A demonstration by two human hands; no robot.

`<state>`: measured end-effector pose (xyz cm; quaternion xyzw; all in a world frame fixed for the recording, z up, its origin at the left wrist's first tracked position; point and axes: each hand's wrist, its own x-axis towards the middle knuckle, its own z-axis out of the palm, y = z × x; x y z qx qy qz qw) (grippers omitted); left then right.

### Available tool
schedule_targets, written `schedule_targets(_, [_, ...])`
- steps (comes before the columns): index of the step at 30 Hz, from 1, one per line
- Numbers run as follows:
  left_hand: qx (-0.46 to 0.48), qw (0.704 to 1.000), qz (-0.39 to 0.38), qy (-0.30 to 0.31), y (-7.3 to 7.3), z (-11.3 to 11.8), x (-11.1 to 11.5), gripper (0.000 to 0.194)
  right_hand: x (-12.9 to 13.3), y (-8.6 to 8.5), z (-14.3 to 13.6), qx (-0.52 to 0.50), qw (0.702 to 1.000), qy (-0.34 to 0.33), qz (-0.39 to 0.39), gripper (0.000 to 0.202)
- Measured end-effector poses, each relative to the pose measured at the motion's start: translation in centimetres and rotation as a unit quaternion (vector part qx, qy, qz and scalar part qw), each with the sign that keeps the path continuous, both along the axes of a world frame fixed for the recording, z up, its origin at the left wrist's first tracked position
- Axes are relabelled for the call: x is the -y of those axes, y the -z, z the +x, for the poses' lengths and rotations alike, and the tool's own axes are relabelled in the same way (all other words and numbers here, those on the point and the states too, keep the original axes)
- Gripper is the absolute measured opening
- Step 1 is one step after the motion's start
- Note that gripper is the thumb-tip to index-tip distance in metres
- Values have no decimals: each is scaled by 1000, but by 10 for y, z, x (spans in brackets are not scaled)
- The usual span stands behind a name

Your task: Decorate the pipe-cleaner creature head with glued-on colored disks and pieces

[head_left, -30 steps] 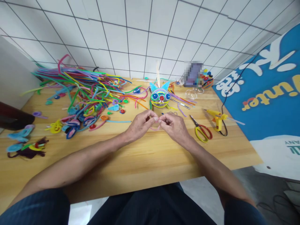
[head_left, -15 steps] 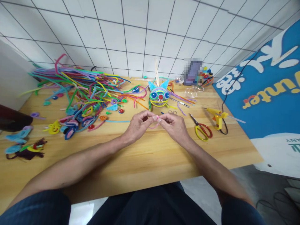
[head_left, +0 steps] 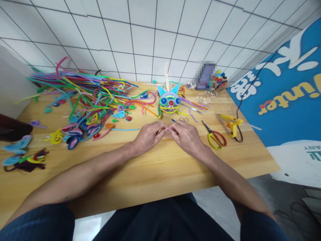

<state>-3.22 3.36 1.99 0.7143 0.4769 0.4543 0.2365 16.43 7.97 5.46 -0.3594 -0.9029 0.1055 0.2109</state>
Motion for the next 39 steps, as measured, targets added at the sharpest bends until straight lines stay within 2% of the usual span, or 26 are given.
schedule_targets(7, [169,979,-117,8,5,3,-2,27,-5,3,-6,-113,989,9,-96,14])
schedule_targets(11, [149,974,-160,53,1,-6,-9,32,-10,2,-3,-108,987,2,-120,13])
schedule_targets(18, [30,992,-111,50,-10,-10,-10,22,-11,-3,-2,-59,994,-21,-89,14])
schedule_targets(24, [161,980,-121,7,-2,-2,-6,27,-6,-3,-6,-132,982,0,-133,14])
schedule_targets(27, [186,974,-131,10,0,-1,-5,29,-4,-2,-6,-157,976,4,-150,17])
schedule_targets(29, [166,976,-137,27,-1,-1,-5,29,-4,-1,-4,-156,976,7,-152,16])
schedule_targets(34, [39,991,-115,50,-11,-5,-6,24,-7,2,1,-108,986,-21,-125,12])
schedule_targets(39, [-4,987,-131,91,-12,-10,-9,24,-8,2,1,-37,993,-48,-98,13])
